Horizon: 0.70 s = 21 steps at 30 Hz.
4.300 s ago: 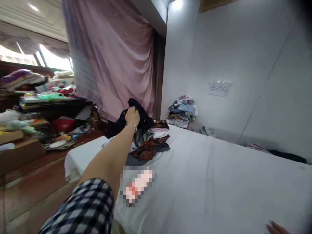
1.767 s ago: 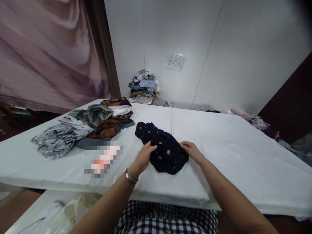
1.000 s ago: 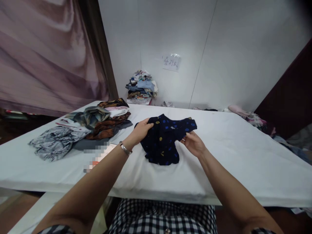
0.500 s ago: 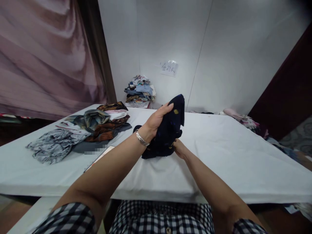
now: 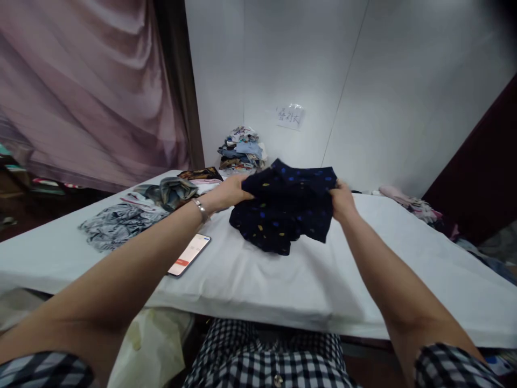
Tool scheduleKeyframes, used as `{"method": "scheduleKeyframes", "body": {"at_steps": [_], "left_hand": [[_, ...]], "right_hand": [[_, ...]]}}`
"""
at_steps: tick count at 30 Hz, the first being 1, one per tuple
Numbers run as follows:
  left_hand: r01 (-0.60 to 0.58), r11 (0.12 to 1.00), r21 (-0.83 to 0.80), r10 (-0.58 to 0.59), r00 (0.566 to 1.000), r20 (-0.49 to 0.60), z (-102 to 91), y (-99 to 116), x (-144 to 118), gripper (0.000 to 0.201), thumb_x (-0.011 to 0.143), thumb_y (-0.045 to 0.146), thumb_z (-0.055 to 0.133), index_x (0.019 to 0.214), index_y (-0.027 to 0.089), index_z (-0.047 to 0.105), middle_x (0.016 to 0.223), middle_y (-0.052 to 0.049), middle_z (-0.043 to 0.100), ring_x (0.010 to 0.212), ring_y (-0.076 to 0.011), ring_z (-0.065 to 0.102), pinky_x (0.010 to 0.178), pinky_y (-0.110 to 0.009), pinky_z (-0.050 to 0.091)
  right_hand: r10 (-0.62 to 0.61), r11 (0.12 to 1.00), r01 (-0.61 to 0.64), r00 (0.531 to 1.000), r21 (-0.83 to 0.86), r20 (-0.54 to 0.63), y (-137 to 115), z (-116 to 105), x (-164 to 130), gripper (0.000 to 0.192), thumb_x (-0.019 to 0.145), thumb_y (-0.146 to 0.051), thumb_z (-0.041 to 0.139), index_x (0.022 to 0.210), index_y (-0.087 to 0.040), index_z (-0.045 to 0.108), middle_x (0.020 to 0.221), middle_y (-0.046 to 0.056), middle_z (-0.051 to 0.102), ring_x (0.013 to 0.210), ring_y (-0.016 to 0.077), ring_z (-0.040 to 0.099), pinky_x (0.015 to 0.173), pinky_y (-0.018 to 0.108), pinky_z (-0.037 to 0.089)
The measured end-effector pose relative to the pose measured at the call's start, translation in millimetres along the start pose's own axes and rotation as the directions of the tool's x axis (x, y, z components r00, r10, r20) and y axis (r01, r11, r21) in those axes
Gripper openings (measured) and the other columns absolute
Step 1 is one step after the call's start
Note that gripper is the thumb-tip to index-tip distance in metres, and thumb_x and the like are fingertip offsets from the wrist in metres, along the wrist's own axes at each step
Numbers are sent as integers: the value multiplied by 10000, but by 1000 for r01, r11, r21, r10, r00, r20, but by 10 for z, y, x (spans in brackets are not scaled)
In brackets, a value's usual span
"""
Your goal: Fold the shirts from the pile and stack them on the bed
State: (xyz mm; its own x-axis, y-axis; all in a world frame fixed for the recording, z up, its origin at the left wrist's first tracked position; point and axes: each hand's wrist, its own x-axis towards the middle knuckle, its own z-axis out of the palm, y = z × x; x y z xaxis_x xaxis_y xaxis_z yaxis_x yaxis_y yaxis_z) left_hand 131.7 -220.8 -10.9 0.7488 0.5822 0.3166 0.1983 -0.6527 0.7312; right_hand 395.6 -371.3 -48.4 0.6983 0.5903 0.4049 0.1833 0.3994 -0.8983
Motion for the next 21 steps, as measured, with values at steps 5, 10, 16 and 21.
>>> {"method": "scheduleKeyframes", "body": {"at_steps": [5,10,16,21], "left_hand": [[189,745,640,68,932,-355,-361,79,182,231,769,222,564,960,182,687,1025,-83,678,1030,-278,600,890,-373,455],[206,724,658,334,730,-597,-927,621,417,320,891,222,474,1160,86,580,1264,-128,532,1215,-258,460,1023,-420,336],[372,601,708,83,852,-517,-1039,518,870,241,831,101,567,1026,-34,607,1199,-212,588,1205,-294,477,1003,-522,337],[421,539,729,68,842,-536,-1172,459,1180,265,870,141,544,986,-91,603,1124,-228,624,1188,-306,495,964,-567,358]], "right_hand": [[-198,967,215,972,-136,130,-564,-72,173,298,554,-225,786,776,-198,590,690,-48,623,646,131,601,622,280,508],[-390,921,386,900,60,194,-870,36,92,377,639,-275,777,979,-258,615,870,-36,665,810,154,645,738,316,531],[-86,996,84,935,20,343,-753,17,110,332,644,-351,790,913,-219,646,749,-28,658,683,154,638,626,307,529],[75,980,-126,950,152,302,-559,-6,109,333,620,-341,816,856,-223,614,692,-51,643,562,111,592,512,240,493]]}}
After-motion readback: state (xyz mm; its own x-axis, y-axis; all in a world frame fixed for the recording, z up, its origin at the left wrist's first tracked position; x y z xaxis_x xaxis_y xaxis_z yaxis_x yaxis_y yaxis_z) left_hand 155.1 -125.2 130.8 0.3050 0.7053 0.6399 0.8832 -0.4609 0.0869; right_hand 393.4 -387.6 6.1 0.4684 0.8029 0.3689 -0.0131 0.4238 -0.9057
